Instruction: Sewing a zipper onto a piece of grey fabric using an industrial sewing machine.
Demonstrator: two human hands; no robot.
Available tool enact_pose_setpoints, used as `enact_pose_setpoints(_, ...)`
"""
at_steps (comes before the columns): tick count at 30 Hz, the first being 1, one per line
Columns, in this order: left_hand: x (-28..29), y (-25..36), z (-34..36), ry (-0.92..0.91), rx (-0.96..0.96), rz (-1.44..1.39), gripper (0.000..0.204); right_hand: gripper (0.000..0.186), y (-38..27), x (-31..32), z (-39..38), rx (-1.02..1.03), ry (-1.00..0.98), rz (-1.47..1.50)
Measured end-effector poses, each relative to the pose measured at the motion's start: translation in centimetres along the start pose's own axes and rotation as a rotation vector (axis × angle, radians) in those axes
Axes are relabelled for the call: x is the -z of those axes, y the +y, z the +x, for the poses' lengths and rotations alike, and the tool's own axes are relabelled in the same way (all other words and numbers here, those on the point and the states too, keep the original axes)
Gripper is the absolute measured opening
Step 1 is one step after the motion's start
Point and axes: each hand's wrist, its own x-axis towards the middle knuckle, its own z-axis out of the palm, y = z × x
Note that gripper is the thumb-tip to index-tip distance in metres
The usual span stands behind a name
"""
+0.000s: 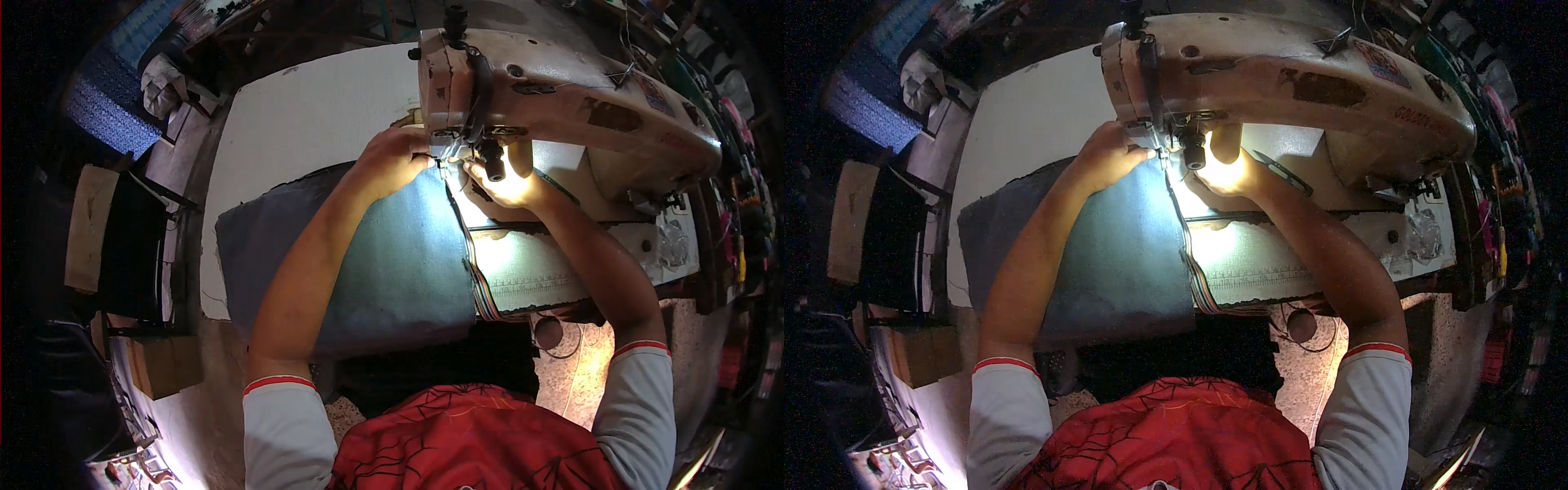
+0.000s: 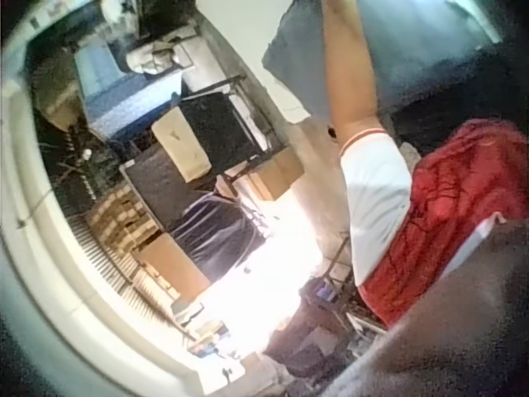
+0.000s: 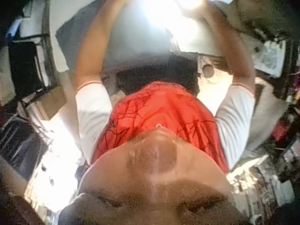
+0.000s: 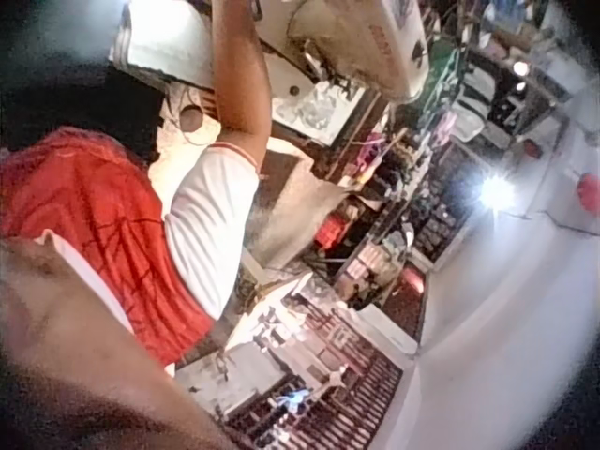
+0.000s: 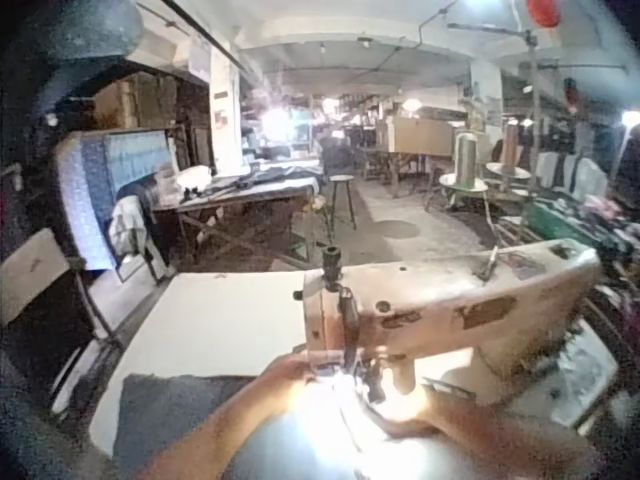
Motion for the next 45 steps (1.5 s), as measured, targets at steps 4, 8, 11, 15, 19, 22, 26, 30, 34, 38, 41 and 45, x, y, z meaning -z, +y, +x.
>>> enact_pose_setpoints(4, -1.1, -0.2, 0.4, 0.052, 0.026, -0.007, 0.015, 0.022, 0.7, 1.4, -1.4, -0.118, -0.102, 0.156)
enact_pose_setpoints(8, -0.8, -1.5, -1.0, 0.085, -0.024, 0.036, 0.014, 0.026, -10.4, 9.0, -1.2, -0.483, -0.446, -0.384)
enact_pose_setpoints(11, -0.5, -0.2, -0.6, 0.084, 0.020, 0.081, 0.013, 0.041, -14.2, 14.3, -6.5, -0.690, -0.116, -0.645)
enact_pose_setpoints(15, -1.1, -1.0, -0.4, 0.100, -0.069, 0.086, 0.011, 0.045, -12.9, 16.4, -11.5, -0.801, -0.054, -0.733)
enact_pose_setpoints(19, -1.0, -0.6, -0.4, 0.098, -0.006, 0.065, 0.010, 0.047, -12.9, 15.7, -11.5, -0.942, -0.132, -0.593)
enact_pose_setpoints(22, -1.0, -0.7, -0.3, 0.074, 0.017, 0.054, 0.009, 0.050, -12.5, 14.9, -12.1, -0.861, -0.198, -0.698)
enact_pose_setpoints(26, -0.9, -0.5, -0.5, 0.062, 0.022, 0.070, 0.008, 0.050, -12.7, 14.8, -12.3, -0.860, -0.176, -0.661)
enact_pose_setpoints(30, -1.2, -0.7, -0.6, 0.097, -0.011, 0.035, 0.010, 0.049, -12.9, 14.6, -12.3, -0.855, -0.191, -0.700)
enact_pose_setpoints(34, -0.9, -0.5, -0.4, 0.057, 0.008, 0.025, 0.011, 0.048, -12.8, 14.9, -12.4, -0.853, -0.186, -0.680)
enact_pose_setpoints(38, -0.2, 0.3, -0.2, -0.023, 0.109, 0.015, 0.011, 0.048, -12.8, 14.9, -12.4, -0.860, -0.171, -0.646)
enact_pose_setpoints(41, 0.0, 0.0, -0.2, -0.024, 0.044, -0.013, 0.026, 0.048, -12.6, 14.9, -12.4, -0.864, -0.170, -0.647)
enact_pose_setpoints(45, -0.1, -0.3, 0.0, -0.047, 0.049, -0.010, 0.028, 0.048, -12.5, 15.0, -12.7, -0.865, -0.161, -0.652)
